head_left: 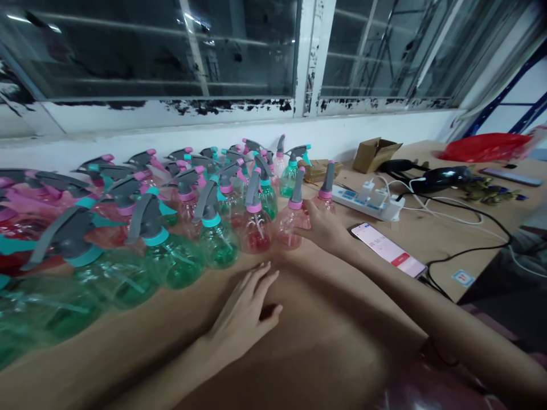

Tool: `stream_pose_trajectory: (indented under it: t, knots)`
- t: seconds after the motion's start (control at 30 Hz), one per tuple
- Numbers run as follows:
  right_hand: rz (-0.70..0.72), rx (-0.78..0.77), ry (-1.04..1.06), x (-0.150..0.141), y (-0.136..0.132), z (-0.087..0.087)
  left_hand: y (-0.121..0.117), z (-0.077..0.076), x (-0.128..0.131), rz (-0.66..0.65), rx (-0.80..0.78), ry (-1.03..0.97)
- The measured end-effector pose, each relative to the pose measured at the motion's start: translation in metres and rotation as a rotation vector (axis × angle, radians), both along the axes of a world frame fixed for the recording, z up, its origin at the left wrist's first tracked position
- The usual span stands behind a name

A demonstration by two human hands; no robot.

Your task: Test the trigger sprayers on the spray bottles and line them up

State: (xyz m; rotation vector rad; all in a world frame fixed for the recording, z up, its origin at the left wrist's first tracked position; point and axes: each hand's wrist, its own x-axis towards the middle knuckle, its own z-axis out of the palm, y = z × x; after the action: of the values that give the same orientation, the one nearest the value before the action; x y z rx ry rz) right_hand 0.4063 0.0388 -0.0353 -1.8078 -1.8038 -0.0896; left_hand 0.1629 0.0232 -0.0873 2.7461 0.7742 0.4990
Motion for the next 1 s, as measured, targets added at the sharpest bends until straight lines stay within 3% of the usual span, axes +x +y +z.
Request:
stream_pose_trajectory:
  t: [0.3,0.53,0.67,0.77,1.0]
  knots:
    - [-0.021,0.009,0.047,-0.002,0.008,-0.005,-0.003,0.001,0.008,-0.042,0.061,0.126]
    - [0.004,0.141,0.174,0.010,-0.028,0.002,0.001,-0.004,0.022,-0.055,0.079,0.106]
    - [-0.154,0.236,0.235,0.038,-0.042,0.005,0.004,-0.004,0.038,-0.078,0.074,0.088]
    - [-0.296,0.319,0.244,0.063,-0.032,-0.003,0.005,-0.004,0.050,-0.089,0.068,0.076]
    - [-0.068,0.219,0.308,0.075,0.009,-0.024,0.007,-0.003,0.056,-0.088,0.047,0.041]
